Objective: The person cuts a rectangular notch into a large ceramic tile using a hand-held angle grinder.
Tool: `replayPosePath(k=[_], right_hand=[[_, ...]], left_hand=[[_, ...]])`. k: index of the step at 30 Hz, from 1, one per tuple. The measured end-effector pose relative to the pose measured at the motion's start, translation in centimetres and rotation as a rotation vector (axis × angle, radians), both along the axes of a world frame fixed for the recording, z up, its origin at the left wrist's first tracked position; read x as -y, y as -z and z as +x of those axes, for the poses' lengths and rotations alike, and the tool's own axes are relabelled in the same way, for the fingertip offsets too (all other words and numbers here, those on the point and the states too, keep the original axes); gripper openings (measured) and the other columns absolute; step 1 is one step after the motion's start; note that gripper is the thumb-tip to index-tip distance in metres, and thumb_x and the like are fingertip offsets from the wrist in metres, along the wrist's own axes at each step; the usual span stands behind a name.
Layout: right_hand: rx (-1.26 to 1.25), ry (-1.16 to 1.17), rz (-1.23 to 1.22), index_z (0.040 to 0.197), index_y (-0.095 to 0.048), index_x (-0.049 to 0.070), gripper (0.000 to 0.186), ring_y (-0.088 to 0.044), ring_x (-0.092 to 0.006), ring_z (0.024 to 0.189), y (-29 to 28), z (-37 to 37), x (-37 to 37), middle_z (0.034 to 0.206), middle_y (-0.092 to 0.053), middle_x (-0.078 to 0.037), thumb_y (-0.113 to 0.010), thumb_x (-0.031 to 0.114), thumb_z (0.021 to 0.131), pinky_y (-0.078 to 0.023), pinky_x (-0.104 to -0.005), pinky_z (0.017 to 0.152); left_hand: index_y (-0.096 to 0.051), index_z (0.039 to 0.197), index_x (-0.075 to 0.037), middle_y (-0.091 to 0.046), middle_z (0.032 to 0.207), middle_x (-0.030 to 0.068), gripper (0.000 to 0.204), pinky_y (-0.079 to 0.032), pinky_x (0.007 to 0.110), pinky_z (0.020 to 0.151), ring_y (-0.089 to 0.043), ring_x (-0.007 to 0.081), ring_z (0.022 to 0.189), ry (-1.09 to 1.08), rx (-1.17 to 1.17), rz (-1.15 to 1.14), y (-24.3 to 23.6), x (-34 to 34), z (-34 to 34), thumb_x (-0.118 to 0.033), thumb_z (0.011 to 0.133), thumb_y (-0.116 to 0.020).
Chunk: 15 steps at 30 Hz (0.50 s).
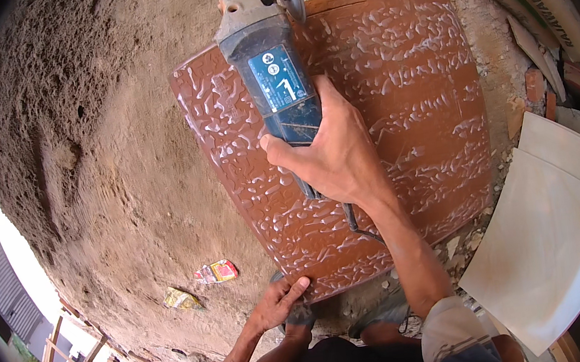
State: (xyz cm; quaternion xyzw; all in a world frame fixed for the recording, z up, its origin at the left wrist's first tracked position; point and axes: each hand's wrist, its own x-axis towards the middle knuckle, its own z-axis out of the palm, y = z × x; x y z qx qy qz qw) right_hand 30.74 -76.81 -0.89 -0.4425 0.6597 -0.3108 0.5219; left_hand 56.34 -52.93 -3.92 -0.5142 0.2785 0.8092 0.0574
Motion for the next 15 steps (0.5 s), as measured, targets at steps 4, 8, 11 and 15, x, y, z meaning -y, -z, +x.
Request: replayPosePath(k=[4, 8, 11, 15], right_hand=[[-0.045, 0.019, -0.042, 0.116, -0.059, -0.006, 0.057, -0.076, -0.0272, 0.074, 1.0, -0.1, 0.1, 0.087, -0.074, -0.017, -0.088, 0.029, 0.082, -0.062, -0.0443, 0.070], [-0.074, 0.001, -0.024, 0.115, -0.059, -0.006, 0.057, -0.076, -0.0276, 0.074, 0.9, -0.2, 0.5, 0.087, -0.074, -0.018, -0.088, 0.029, 0.082, -0.062, -0.0441, 0.070], [-0.058, -0.004, -0.041, 0.114, -0.058, -0.006, 0.057, -0.076, -0.0275, 0.072, 1.4, -0.3, 0.4, 0.086, -0.073, -0.018, -0.088, 0.028, 0.081, -0.062, -0.0438, 0.067], [-0.064, -0.017, -0.037, 0.114, -0.058, -0.007, 0.057, -0.076, -0.0278, 0.070, 1.7, -0.1, 0.6, 0.084, -0.073, -0.019, -0.089, 0.028, 0.081, -0.062, -0.0439, 0.064]], left_hand=[[-0.069, 0.142, 0.005, -0.080, 0.120, 0.0154, 0.062, -0.057, 0.038, 0.100, -0.070, 0.0191, 0.110, 0.090, 0.013, -0.032, -0.2, 0.9, -0.3, -0.050, 0.118, -0.055], [-0.074, 0.130, 0.007, -0.080, 0.111, 0.0162, 0.065, -0.057, 0.037, 0.096, -0.071, 0.0197, 0.104, 0.032, 0.005, -0.045, -0.6, 0.9, -0.8, -0.053, 0.119, -0.051], [-0.074, 0.129, 0.007, -0.080, 0.109, 0.0157, 0.065, -0.057, 0.037, 0.094, -0.070, 0.0190, 0.101, 0.024, 0.000, -0.037, -0.6, 0.8, -0.9, -0.053, 0.119, -0.050], [-0.075, 0.127, 0.007, -0.079, 0.105, 0.0146, 0.065, -0.058, 0.037, 0.092, -0.070, 0.0185, 0.098, 0.029, -0.005, -0.055, -0.4, 0.7, -0.8, -0.053, 0.119, -0.050]])
